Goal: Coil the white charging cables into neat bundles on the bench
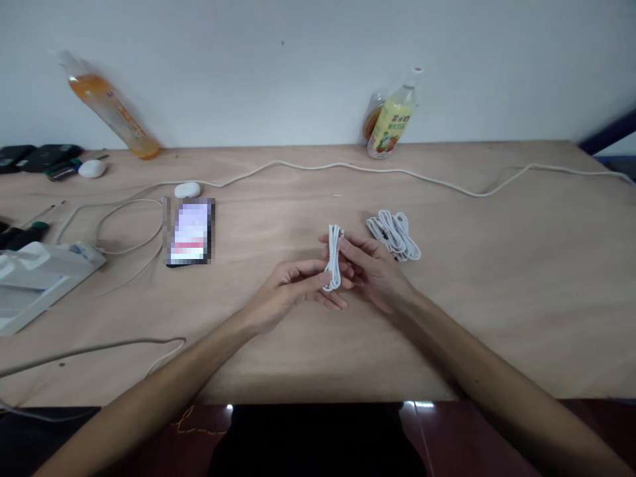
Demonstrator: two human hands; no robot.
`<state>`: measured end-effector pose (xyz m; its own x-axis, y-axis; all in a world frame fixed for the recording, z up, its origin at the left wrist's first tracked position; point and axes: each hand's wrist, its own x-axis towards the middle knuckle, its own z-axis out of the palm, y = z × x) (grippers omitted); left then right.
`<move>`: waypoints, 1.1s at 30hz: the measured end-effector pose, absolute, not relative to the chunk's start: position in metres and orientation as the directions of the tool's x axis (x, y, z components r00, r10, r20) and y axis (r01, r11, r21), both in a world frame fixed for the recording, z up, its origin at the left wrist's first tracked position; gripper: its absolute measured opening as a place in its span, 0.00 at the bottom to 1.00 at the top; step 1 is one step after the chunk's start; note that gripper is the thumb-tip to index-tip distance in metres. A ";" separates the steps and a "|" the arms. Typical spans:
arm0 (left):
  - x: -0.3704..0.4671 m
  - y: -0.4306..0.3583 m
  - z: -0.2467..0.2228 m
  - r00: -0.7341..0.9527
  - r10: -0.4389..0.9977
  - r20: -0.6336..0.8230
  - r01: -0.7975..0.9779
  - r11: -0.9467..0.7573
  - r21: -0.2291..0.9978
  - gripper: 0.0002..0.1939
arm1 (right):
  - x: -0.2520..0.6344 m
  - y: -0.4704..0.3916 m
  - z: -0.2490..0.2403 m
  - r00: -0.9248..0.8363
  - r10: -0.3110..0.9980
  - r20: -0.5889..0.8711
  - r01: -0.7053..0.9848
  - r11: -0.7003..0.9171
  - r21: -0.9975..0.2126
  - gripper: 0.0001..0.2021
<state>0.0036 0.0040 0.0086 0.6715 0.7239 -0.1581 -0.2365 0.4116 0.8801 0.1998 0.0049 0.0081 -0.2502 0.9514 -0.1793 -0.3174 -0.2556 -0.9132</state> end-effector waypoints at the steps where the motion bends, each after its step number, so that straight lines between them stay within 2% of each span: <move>1: 0.004 0.004 0.008 0.669 0.726 -0.161 -0.243 0.418 0.875 0.14 | 0.200 0.005 0.008 -0.252 0.953 -0.170 -0.312 -0.246 -0.917 0.24; 4: 0.005 0.004 0.007 0.623 0.768 -0.151 -0.233 0.366 0.901 0.14 | 0.199 0.007 0.006 -0.196 0.971 -0.138 -0.265 -0.188 -0.946 0.23; 9: 0.006 0.004 0.006 0.537 0.829 -0.158 -0.107 0.253 0.962 0.11 | 0.197 0.009 0.004 -0.095 0.994 -0.050 -0.139 -0.063 -0.988 0.21; 15: 0.006 0.004 0.007 0.571 0.799 -0.190 -0.082 0.286 0.955 0.11 | 0.196 0.007 0.007 -0.122 0.991 -0.053 -0.150 -0.071 -0.986 0.23; 22: 0.004 0.006 0.010 0.579 0.799 -0.166 -0.105 0.274 0.956 0.13 | 0.199 0.008 0.007 -0.209 0.974 -0.092 -0.153 -0.126 -0.980 0.20; 25: 0.004 0.006 0.009 0.577 0.799 -0.171 -0.107 0.281 0.954 0.15 | 0.199 0.009 0.005 -0.169 0.983 -0.072 -0.146 -0.098 -0.984 0.19; 27: 0.004 0.006 0.007 0.566 0.803 -0.184 -0.117 0.299 0.947 0.16 | 0.202 0.011 0.009 -0.084 0.996 -0.029 -0.113 -0.038 -0.993 0.18; 30: 0.005 0.007 0.004 0.524 0.824 -0.213 -0.137 0.329 0.934 0.19 | 0.220 0.014 0.024 0.108 0.989 0.105 0.099 0.094 -0.991 0.16; 33: 0.004 0.008 0.002 0.493 0.841 -0.221 -0.152 0.333 0.931 0.20 | 0.251 0.018 0.041 0.285 0.927 0.246 0.438 0.103 -0.893 0.13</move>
<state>0.0043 0.0081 0.0017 0.4935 0.8412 -0.2210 -0.1515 0.3333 0.9306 0.2505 0.0183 0.0413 0.2846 0.9266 0.2459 0.4377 0.1026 -0.8932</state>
